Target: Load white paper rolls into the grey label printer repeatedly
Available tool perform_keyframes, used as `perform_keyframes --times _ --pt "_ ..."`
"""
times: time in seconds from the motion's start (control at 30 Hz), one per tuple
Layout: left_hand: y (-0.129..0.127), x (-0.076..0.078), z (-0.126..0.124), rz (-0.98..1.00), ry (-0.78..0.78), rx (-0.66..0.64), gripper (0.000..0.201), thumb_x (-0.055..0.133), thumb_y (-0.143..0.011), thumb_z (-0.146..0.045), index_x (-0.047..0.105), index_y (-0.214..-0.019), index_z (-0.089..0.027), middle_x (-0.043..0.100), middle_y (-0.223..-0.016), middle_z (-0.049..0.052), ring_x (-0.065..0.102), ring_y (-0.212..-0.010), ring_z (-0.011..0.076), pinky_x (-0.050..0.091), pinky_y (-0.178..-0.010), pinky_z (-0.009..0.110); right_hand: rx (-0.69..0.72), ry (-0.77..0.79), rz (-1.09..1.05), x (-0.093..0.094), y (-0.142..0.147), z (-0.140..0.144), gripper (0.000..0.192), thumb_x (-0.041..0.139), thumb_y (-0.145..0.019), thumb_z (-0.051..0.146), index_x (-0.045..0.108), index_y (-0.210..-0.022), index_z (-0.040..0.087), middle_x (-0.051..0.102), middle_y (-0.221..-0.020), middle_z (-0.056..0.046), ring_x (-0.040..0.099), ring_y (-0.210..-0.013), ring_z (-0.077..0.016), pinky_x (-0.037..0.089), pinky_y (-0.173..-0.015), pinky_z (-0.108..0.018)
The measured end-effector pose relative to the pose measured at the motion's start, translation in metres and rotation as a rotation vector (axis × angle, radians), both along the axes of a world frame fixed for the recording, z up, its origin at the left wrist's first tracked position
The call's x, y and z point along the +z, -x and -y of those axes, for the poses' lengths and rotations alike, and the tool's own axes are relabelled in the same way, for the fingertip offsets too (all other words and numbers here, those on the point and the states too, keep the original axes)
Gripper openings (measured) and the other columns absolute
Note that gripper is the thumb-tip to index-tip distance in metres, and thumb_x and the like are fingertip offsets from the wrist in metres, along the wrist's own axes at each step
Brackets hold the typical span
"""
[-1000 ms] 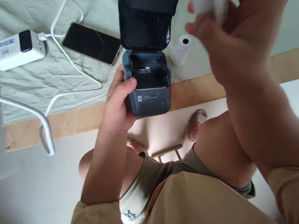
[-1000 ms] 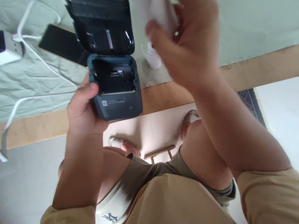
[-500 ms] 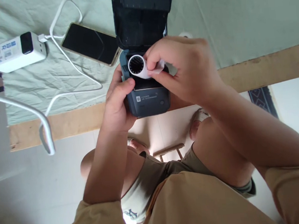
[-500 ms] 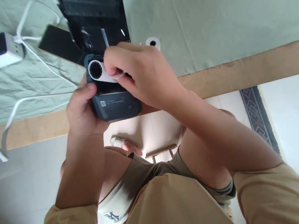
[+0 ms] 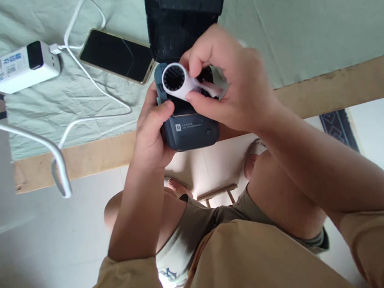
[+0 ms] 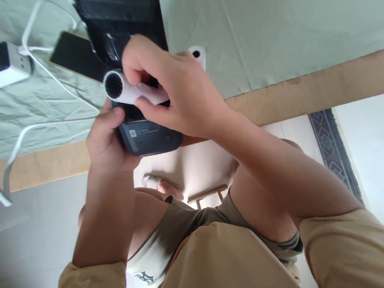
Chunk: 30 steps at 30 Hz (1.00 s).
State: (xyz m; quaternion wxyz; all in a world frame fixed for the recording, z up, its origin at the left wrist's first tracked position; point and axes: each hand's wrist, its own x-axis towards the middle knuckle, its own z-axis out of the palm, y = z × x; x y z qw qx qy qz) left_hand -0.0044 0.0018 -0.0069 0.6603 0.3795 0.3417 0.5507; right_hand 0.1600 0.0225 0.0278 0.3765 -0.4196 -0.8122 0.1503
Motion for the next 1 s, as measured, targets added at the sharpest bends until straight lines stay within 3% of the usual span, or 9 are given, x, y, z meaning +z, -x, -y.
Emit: perform_keyframes --times 0.2,0.33,0.4,0.53,0.63,0.77,0.83,0.9,1.0 --pt "-0.001 0.003 0.002 -0.055 0.055 0.008 0.035 0.067 -0.077 -0.036 0.06 -0.109 -0.026 0.071 -0.103 0.003 0.059 -0.122 0.0299 0.052 -0.089 0.035 -0.123 -0.204 0.023 0.005 0.0 0.004 0.014 0.054 -0.079 0.02 0.057 -0.093 0.023 0.069 -0.096 -0.002 0.067 -0.097 -0.0184 0.052 -0.08 -0.033" --pt "0.001 0.0 0.0 -0.032 0.047 -0.017 0.034 0.065 -0.077 -0.034 0.059 -0.11 -0.026 0.07 -0.098 0.003 0.06 -0.12 0.0277 0.052 -0.089 0.035 -0.136 -0.065 0.159 0.0 -0.001 -0.001 0.03 0.055 -0.077 0.016 0.059 -0.106 0.025 0.07 -0.114 0.0 0.068 -0.099 -0.0186 0.049 -0.089 -0.038" --pt "0.002 -0.001 0.0 0.003 0.04 -0.023 0.031 0.062 -0.08 -0.03 0.059 -0.111 -0.025 0.069 -0.095 0.003 0.061 -0.118 0.0257 0.053 -0.09 0.035 -0.091 0.005 0.19 -0.003 -0.002 -0.004 0.025 0.056 -0.079 0.017 0.061 -0.102 0.025 0.07 -0.115 0.002 0.068 -0.098 -0.0182 0.048 -0.087 -0.038" --pt "0.002 -0.001 -0.001 0.049 0.009 -0.025 0.031 0.058 -0.083 -0.028 0.057 -0.113 -0.021 0.068 -0.096 0.002 0.062 -0.116 0.022 0.053 -0.091 0.033 -0.071 -0.103 0.13 -0.004 -0.001 -0.001 0.015 0.052 -0.087 0.022 0.066 -0.085 0.026 0.073 -0.101 0.003 0.067 -0.095 -0.0168 0.047 -0.083 -0.037" --pt "0.003 -0.002 0.0 0.065 -0.023 -0.023 0.029 0.056 -0.086 -0.036 0.058 -0.11 -0.02 0.066 -0.095 0.002 0.064 -0.11 0.0191 0.053 -0.086 0.029 0.052 -0.196 0.075 -0.001 0.001 0.009 0.017 0.053 -0.088 0.024 0.069 -0.082 0.027 0.073 -0.09 0.002 0.065 -0.086 -0.0171 0.048 -0.079 -0.038" --pt "0.006 -0.006 0.0 -0.024 -0.031 -0.006 0.035 0.069 -0.077 -0.033 0.059 -0.11 -0.026 0.064 -0.089 -0.001 0.067 -0.097 0.0176 0.05 -0.073 0.024 0.297 -0.156 -0.009 0.003 -0.001 0.016 0.015 0.059 -0.087 0.036 0.068 -0.085 0.024 0.073 -0.087 0.002 0.068 -0.088 -0.0177 0.053 -0.081 -0.039" --pt "0.007 -0.008 -0.001 -0.069 -0.039 -0.005 0.048 0.075 -0.069 -0.029 0.058 -0.114 -0.03 0.066 -0.093 -0.001 0.068 -0.097 0.0196 0.05 -0.072 0.026 0.206 -0.143 -0.138 0.006 -0.004 0.015 0.012 0.058 -0.087 0.031 0.066 -0.089 0.022 0.072 -0.092 -0.001 0.066 -0.092 -0.0169 0.054 -0.081 -0.036" --pt "0.008 -0.009 -0.003 -0.097 -0.045 -0.023 0.056 0.077 -0.065 -0.029 0.057 -0.117 -0.032 0.067 -0.101 0.0 0.068 -0.1 0.0221 0.051 -0.074 0.028 -0.021 -0.111 -0.252 0.009 -0.009 0.014 0.016 0.056 -0.086 0.022 0.063 -0.1 0.022 0.066 -0.108 -0.004 0.061 -0.11 -0.0184 0.052 -0.07 -0.029" --pt "0.009 -0.01 -0.004 -0.121 -0.074 -0.064 0.063 0.079 -0.062 -0.028 0.056 -0.121 -0.032 0.068 -0.105 0.001 0.067 -0.102 0.0235 0.052 -0.073 0.028 -0.125 0.135 -0.312 0.01 -0.013 0.01 0.04 0.051 -0.091 0.027 0.045 -0.13 0.032 0.036 -0.148 0.001 0.041 -0.139 -0.0216 0.045 -0.058 -0.021"
